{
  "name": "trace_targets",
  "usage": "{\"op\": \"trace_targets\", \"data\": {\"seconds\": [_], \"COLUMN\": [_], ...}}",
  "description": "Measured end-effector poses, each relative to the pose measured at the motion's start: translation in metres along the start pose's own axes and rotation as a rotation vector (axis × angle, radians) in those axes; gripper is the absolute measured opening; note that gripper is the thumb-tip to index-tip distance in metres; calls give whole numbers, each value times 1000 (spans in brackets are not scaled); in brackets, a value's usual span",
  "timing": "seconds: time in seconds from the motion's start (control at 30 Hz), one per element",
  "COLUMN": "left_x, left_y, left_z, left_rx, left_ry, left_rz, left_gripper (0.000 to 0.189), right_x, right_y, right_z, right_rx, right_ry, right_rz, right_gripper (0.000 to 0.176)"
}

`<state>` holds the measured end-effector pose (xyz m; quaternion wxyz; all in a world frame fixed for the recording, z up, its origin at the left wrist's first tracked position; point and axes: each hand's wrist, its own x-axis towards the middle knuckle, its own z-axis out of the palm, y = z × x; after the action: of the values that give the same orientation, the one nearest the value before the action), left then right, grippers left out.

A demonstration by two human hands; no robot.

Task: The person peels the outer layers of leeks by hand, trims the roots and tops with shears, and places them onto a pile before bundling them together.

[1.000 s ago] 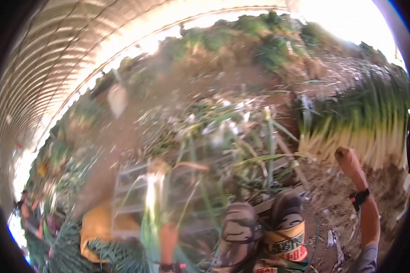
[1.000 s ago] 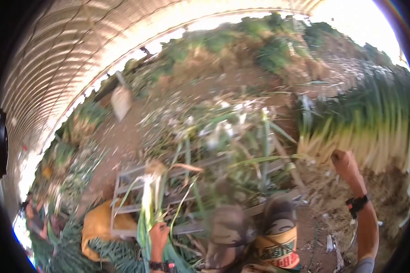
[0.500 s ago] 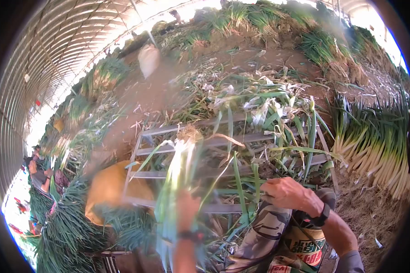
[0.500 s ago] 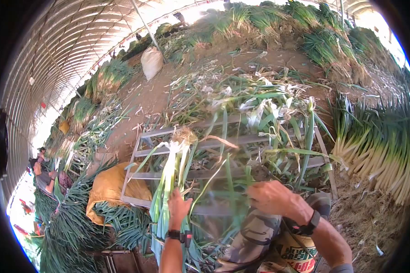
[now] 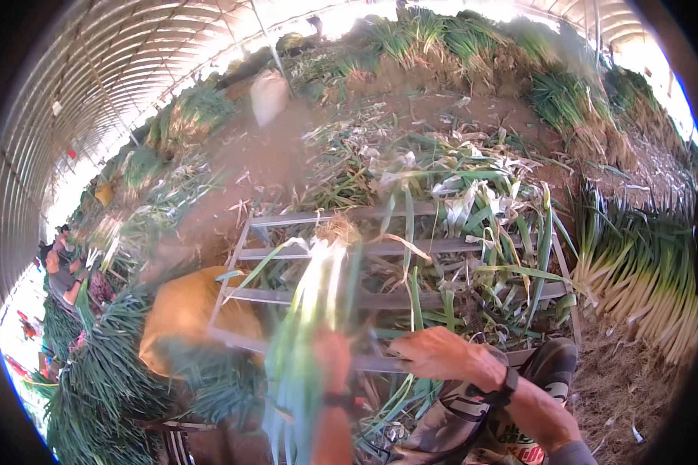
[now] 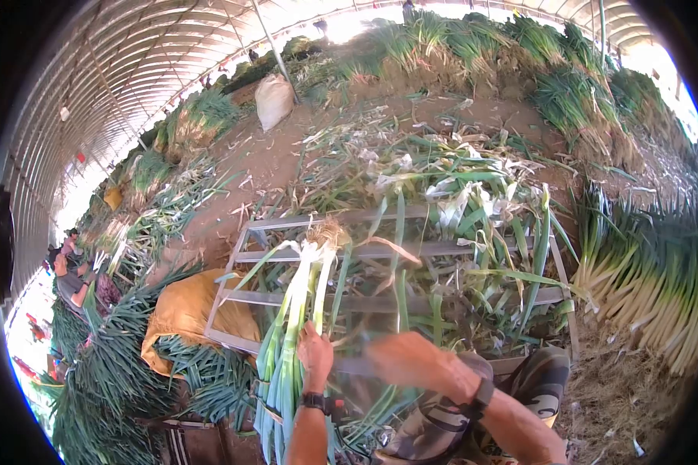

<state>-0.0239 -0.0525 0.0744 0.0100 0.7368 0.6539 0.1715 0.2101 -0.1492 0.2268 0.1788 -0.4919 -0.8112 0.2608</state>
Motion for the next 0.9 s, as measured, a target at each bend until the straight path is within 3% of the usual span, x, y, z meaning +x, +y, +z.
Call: {"op": "trace_targets", "data": {"seconds": [0.1,0.2,0.23,0.33,0.5,0.57,0.67,0.8,0.9], "left_x": [16,12,7,-8,-39,-47,-52,-54,-61], "left_y": [-27,-25,-36,-9,19,17,22,24,28], "left_z": [38,41,60,33,13,21,8,9,14], "left_rx": [-88,-102,-165,-544,-706,-741,-753,-772,-594], "left_ry": [-121,-178,-71,-258,-188,-240,-337,-415,-321], "left_rz": [-165,-146,-29,-216,-14,-111,-171,-187,-26], "left_gripper": [45,45,45,43,30,32,35,41,43], "right_x": [25,47,55,69,76,75,75,70,74], "right_y": [2,9,18,32,39,51,75,80,84], "right_z": [27,52,69,100,119,133,149,156,163], "right_rx": [61,184,280,513,693,707,486,595,632], "right_ry": [46,85,130,274,480,543,353,395,411], "right_rz": [-12,51,100,248,482,525,573,596,638], "right_gripper": [21,27,31,41,49,47,42,39,37]}}
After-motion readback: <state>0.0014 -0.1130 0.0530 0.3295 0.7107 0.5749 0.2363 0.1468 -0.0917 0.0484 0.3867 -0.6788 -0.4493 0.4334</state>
